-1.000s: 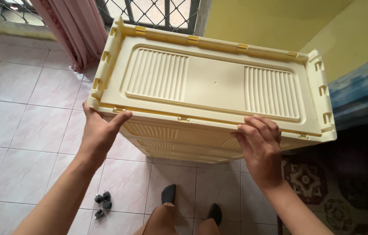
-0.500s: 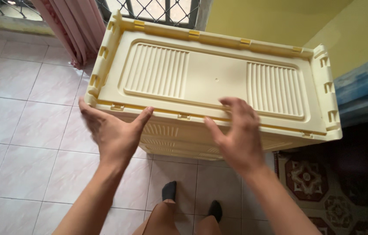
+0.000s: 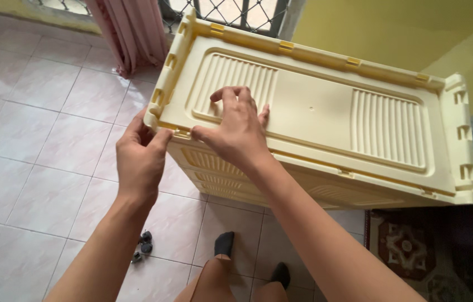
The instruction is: The person assembles a beige plastic storage crate by unfolding side panels, attaching the base, and securing the lid. They then repeat the process with a second crate, stacking it on top of the first.
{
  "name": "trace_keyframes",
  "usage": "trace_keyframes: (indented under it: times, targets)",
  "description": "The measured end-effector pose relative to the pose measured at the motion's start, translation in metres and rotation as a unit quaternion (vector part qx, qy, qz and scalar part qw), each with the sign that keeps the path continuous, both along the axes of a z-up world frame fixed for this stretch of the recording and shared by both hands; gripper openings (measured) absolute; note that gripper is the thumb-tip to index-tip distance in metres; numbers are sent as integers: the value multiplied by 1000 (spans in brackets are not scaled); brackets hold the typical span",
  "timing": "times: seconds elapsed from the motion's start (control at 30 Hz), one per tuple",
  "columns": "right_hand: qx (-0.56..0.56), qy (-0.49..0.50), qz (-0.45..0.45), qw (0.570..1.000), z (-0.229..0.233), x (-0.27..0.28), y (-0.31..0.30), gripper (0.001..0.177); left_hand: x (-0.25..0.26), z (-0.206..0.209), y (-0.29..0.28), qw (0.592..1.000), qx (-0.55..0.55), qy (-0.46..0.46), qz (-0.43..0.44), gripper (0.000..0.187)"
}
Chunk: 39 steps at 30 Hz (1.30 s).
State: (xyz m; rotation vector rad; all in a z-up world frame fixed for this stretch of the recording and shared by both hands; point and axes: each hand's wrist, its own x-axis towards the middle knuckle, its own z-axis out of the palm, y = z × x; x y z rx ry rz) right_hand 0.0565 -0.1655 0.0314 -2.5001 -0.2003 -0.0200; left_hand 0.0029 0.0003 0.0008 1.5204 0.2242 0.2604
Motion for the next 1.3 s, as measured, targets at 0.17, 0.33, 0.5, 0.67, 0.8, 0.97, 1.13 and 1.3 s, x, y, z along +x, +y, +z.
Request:
trace_keyframes:
  times: [0.17,0.33,0.5,0.67,0.8,0.97,1.13,1.3]
  targets:
    - [8,9,-7,1000,2,0,3,64,2,0,-4,999,-33,2,4,53]
    - [23,-28,28,999,-1,-7,1,42,6,1,-2,999,-32,26,7,53]
    - [61,-105,62,991,-4,-14,-7,35,6,2,-3,999,-34,3,-14,54]
    - [17,-89,47,995,4,-11,0,36,6,7,-3,999,-15,31,-3,55]
    - [-36,2,37,999,23,-5,4,40,6,10,-3,999,-17,31,-9,56]
    - [-98,81,44,991,44,8,12,46,7,13,-3,999,1,41,-2,55]
    - [-123,101,30,987,44,12,21,45,11,15,-6,998,34,34,35,54]
    - [-63,40,30,997,25,3,10,38,8,13,-4,996,78,45,19,53]
